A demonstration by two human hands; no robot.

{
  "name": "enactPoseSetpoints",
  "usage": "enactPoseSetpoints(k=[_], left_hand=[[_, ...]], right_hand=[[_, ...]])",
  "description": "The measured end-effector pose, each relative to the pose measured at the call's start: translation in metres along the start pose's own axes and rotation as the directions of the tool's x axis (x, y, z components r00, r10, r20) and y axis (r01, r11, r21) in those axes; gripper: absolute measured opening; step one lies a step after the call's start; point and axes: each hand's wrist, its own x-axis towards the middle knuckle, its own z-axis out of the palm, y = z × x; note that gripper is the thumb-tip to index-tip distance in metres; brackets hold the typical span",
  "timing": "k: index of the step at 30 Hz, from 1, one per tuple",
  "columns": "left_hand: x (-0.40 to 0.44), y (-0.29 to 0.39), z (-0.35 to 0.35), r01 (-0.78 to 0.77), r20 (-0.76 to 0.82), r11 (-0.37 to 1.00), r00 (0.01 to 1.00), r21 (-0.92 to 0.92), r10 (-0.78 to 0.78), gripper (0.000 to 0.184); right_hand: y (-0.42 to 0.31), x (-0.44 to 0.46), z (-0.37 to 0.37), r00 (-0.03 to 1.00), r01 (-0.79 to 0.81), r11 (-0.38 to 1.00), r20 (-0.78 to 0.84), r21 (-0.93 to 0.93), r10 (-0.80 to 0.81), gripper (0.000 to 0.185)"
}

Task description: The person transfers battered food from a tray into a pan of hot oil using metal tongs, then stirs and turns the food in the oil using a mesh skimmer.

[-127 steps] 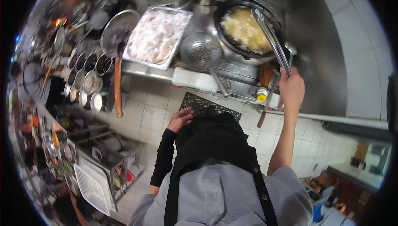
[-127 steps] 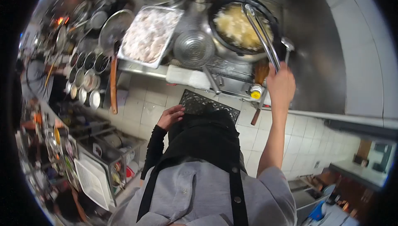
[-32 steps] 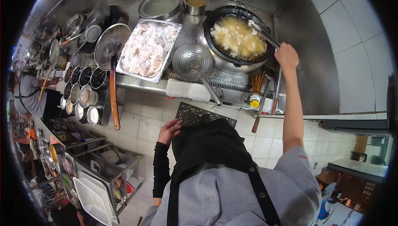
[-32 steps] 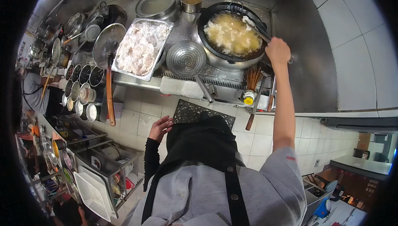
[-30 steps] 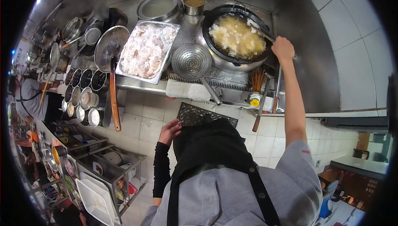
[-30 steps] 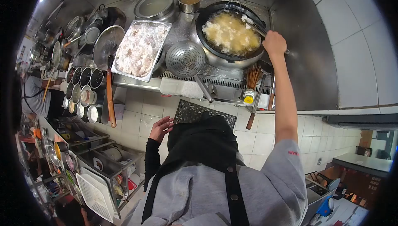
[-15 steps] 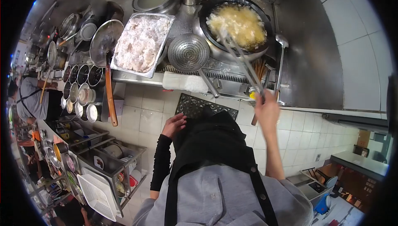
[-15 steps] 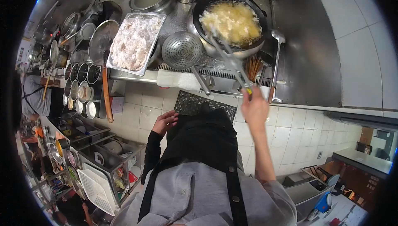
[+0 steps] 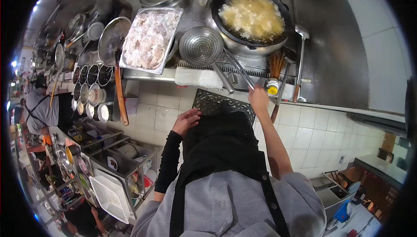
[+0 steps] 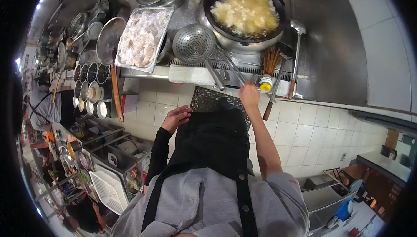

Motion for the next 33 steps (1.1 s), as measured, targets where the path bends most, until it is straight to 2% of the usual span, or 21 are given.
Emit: enactPoseSetpoints(k=[1, 4, 5, 7, 9, 10, 11, 12, 13, 14, 15, 17, 18, 19, 20, 21, 22, 25, 27, 33], left_hand=[[-0.002, -0.002, -0.002, 0.009, -0.002, 1.0, 1.0, 0.008, -0.009, 0.053], [-0.019, -0.005, -0.016, -0.01, -0.023, 1.0, 1.0, 0.017, 0.01, 0.052], [-0.022, -0.001, -0.025, -0.039, -0.033, 0.999, 0.999, 0.018, 0.04, 0.052], [-0.034, 0.001, -0.053, -0.152, -0.11, 0.988, 0.982, 0.025, 0.154, 0.049], [-0.042, -0.004, -0.098, -0.36, -0.229, 0.933, 0.909, -0.016, 0.348, 0.051], [-0.041, -0.008, -0.13, -0.452, -0.285, 0.886, 0.841, 0.099, 0.461, 0.051], [-0.037, -0.016, -0.162, -0.473, -0.393, 0.817, 0.717, 0.331, 0.575, 0.053], [-0.051, -0.002, -0.176, -0.459, -0.466, 0.75, 0.592, 0.475, 0.658, 0.057], [-0.055, 0.001, -0.202, -0.292, -0.496, 0.638, 0.432, 0.713, 0.753, 0.06], [-0.056, 0.003, -0.227, -0.06, -0.462, 0.495, 0.277, 0.867, 0.843, 0.062], [-0.059, 0.011, -0.239, 0.02, -0.512, 0.528, 0.278, 0.849, 0.813, 0.063], [-0.064, 0.023, -0.265, 0.179, -0.596, 0.569, 0.287, 0.803, 0.75, 0.066], [-0.057, 0.022, -0.285, 0.185, -0.634, 0.615, 0.371, 0.767, 0.679, 0.06], [-0.052, 0.023, -0.305, -0.038, -0.636, 0.803, 0.589, 0.595, 0.499, 0.055], [-0.047, 0.025, -0.325, -0.178, -0.518, 0.931, 0.79, 0.319, 0.328, 0.051], [-0.041, 0.028, -0.336, -0.203, -0.299, 0.979, 0.935, -0.009, 0.192, 0.047], [-0.058, 0.046, -0.313, -0.321, -0.225, 0.904, 0.938, -0.283, 0.262, 0.032], [-0.078, 0.077, -0.325, -0.415, -0.142, 0.839, 0.909, -0.353, 0.391, 0.027], [-0.097, 0.103, -0.323, -0.456, -0.222, 0.844, 0.887, -0.282, 0.405, 0.024], [-0.13, 0.145, -0.346, -0.569, -0.38, 0.811, 0.786, -0.138, 0.487, 0.021]], right_hand=[[-0.013, 0.018, 0.004, 0.998, -0.011, 1.0, 0.068, -0.014, 0.012, 0.031], [-0.021, 0.042, 0.032, 0.948, 0.251, 0.967, -0.188, -0.045, -0.255, 0.03], [-0.029, 0.037, 0.025, 0.943, 0.251, 0.967, -0.211, -0.046, -0.255, 0.03], [-0.035, 0.007, 0.01, 0.922, 0.298, 0.955, -0.257, -0.008, -0.29, 0.03], [-0.035, -0.042, 0.003, 0.917, 0.349, 0.933, -0.233, 0.082, -0.323, 0.023], [-0.032, -0.066, 0.01, 0.925, 0.341, 0.937, -0.209, 0.079, -0.319, 0.019], [-0.034, -0.089, 0.018, 0.962, 0.261, 0.945, -0.132, 0.195, -0.238, 0.02], [-0.038, -0.108, 0.023, 0.986, 0.165, 0.94, -0.046, 0.299, -0.159, 0.022], [-0.05, -0.123, 0.023, 0.997, 0.07, 0.916, 0.012, 0.396, -0.081, 0.027], [-0.062, -0.132, 0.025, 0.993, 0.058, 0.912, 0.068, 0.407, -0.094, 0.026], [-0.076, -0.139, 0.027, 0.987, 0.037, 0.907, 0.126, 0.419, -0.099, 0.026], [-0.111, -0.144, 0.027, 0.956, 0.144, 0.883, 0.168, 0.446, -0.241, 0.024], [-0.133, -0.146, 0.022, 0.935, 0.188, 0.867, 0.187, 0.461, -0.302, 0.024], [-0.158, -0.148, 0.014, 0.918, 0.231, 0.874, 0.202, 0.427, -0.341, 0.024], [-0.184, -0.148, 0.003, 0.901, 0.273, 0.879, 0.217, 0.391, -0.376, 0.024], [-0.205, -0.149, -0.005, 0.882, 0.314, 0.881, 0.235, 0.354, -0.409, 0.024], [-0.223, -0.151, -0.01, 0.879, 0.313, 0.882, 0.243, 0.352, -0.409, 0.025], [-0.257, -0.161, -0.014, 0.878, 0.315, 0.881, 0.245, 0.352, -0.412, 0.026], [-0.27, -0.174, -0.01, 0.881, 0.329, 0.879, 0.224, 0.345, -0.417, 0.027], [-0.307, -0.205, -0.02, 0.845, 0.278, 0.821, 0.28, 0.499, -0.456, 0.027]])
